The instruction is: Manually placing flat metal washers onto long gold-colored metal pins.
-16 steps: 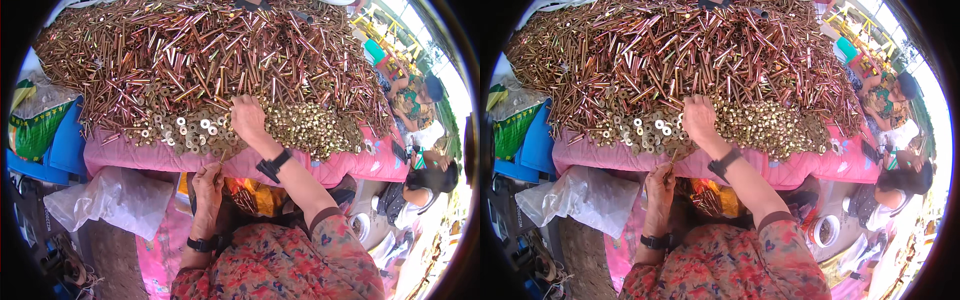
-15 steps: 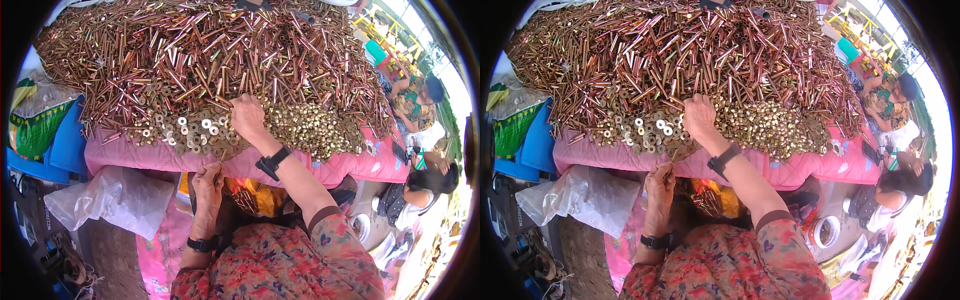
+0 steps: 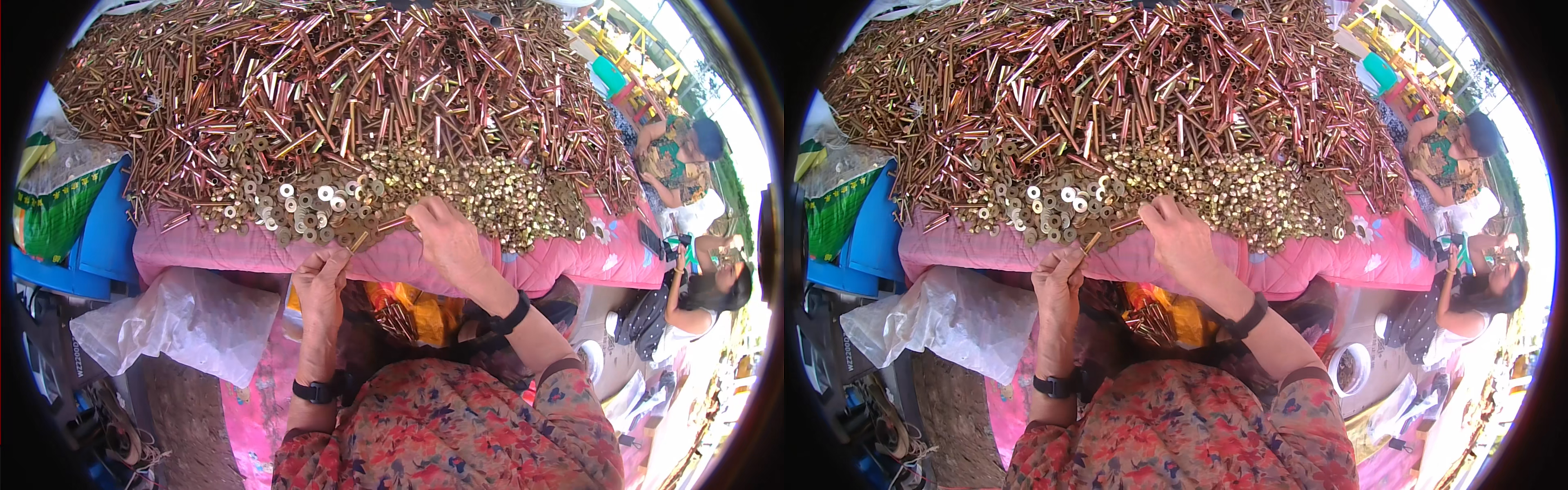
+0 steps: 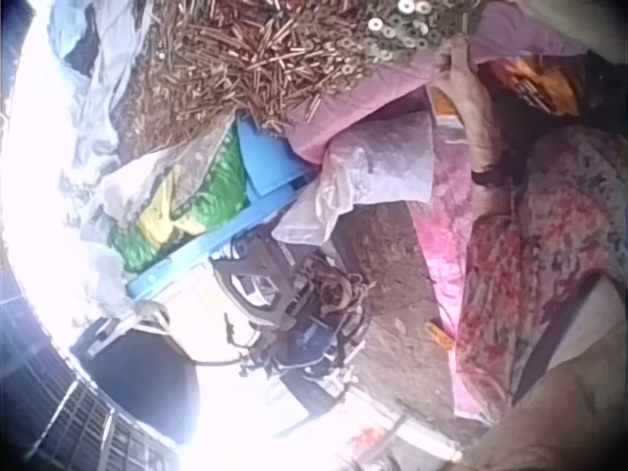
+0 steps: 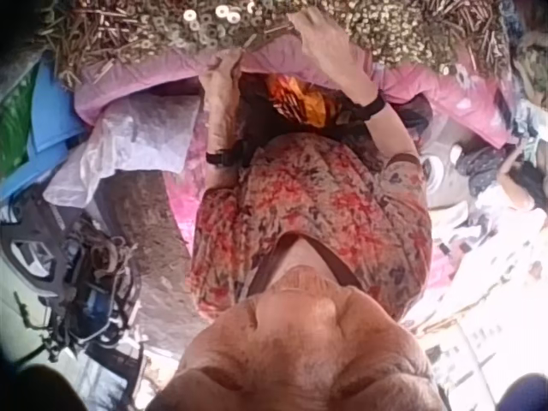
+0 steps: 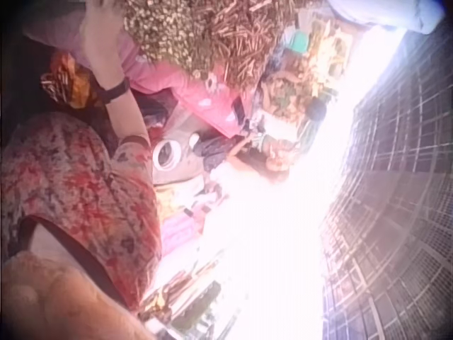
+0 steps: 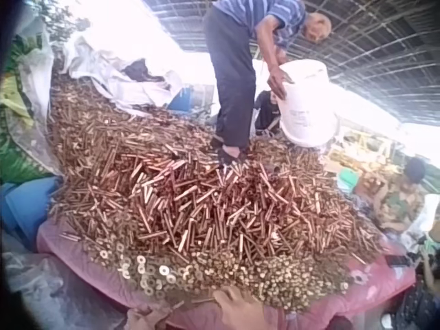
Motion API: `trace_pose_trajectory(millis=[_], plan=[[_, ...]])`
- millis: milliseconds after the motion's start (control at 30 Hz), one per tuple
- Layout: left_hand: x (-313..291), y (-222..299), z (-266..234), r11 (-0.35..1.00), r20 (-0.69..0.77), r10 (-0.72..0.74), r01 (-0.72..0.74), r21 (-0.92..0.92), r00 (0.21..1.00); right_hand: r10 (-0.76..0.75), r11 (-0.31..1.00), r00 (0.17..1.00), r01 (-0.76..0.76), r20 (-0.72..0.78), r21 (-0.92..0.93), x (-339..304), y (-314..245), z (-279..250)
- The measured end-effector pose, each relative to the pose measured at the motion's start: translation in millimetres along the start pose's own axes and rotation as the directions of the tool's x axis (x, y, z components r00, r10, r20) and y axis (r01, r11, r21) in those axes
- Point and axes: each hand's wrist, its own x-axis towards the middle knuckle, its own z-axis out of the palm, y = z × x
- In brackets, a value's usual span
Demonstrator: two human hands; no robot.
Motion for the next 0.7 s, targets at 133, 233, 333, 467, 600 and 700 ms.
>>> trace_pose_trajectory(millis=[133,233,333,467,600,700], plan=[[-2.7,-4.3,6.0,0.997,0.085,-0.032,0.026,0.073,0.996,-0.002,1.0,1.0,0.002,-0.021,-0.003,-16.5,-0.2,-9.6],[-7.1,-4.0,11.6,0.977,0.142,0.04,-0.069,0.204,0.989,-0.005,0.999,0.999,0.006,-0.04,0.037,-25.2,4.7,-10.4],[-12.6,0.9,14.1,0.898,0.233,0.131,-0.215,0.384,0.964,-0.001,0.998,1.0,0.002,-0.015,0.06,-35.5,10.1,-9.8],[-17.8,5.0,16.3,0.839,0.325,0.139,-0.285,0.463,0.935,0.044,0.99,0.997,-0.052,0.063,0.131,-45.2,10.9,-12.2],[-19.0,-1.6,10.7,0.857,0.36,0.097,-0.262,0.444,0.928,-0.012,0.987,0.996,-0.002,0.084,0.162,-53.5,6.1,-12.6],[-22.9,-24.7,17.4,0.937,0.237,0.051,-0.129,0.324,0.97,-0.046,0.98,0.979,0.005,0.198,0.2,-58.5,-5.9,-9.3]])
